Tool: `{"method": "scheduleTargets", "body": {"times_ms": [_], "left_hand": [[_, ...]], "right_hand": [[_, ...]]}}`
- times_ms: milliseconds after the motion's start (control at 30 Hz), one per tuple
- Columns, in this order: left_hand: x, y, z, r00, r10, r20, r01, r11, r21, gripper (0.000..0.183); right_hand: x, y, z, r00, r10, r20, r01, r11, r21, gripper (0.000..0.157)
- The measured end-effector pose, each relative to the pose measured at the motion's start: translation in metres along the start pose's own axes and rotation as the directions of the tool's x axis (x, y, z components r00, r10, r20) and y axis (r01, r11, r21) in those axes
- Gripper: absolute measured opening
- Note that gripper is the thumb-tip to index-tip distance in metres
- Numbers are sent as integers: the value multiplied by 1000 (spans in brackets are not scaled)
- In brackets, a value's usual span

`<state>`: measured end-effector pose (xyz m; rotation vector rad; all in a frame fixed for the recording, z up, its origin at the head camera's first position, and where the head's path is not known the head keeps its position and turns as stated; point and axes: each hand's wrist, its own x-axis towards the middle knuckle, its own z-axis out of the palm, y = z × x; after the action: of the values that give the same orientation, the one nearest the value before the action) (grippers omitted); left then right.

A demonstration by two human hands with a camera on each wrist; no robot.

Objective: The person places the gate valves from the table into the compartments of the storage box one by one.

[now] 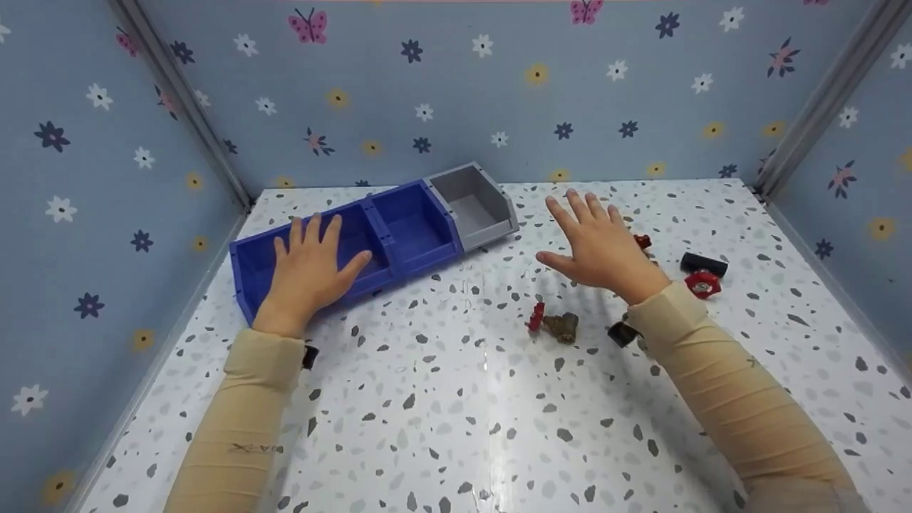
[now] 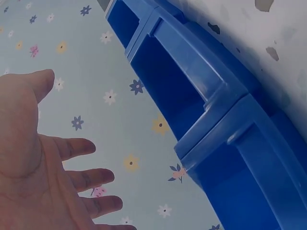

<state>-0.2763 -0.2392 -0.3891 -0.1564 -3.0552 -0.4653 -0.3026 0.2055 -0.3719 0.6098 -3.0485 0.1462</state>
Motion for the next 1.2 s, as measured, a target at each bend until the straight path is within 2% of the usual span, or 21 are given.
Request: {"method": "scheduleTargets", "body": {"times_ms": [533,967,1200], "left_hand": [[-3,-15,-14,998,-50,-37,50,999,7,97],[-7,-32,-15,988,-68,-142,73,997,30,88],[-12,-42,-13,976,-93,-198,102,994,37,88]], "right_hand": [[7,-12,-5,999,-36,-19,36,999,14,97],[13,-27,-3,998,-58,-34,60,996,62,98],[18,-32,-4,998,-57,-22,60,988,145,96]]}}
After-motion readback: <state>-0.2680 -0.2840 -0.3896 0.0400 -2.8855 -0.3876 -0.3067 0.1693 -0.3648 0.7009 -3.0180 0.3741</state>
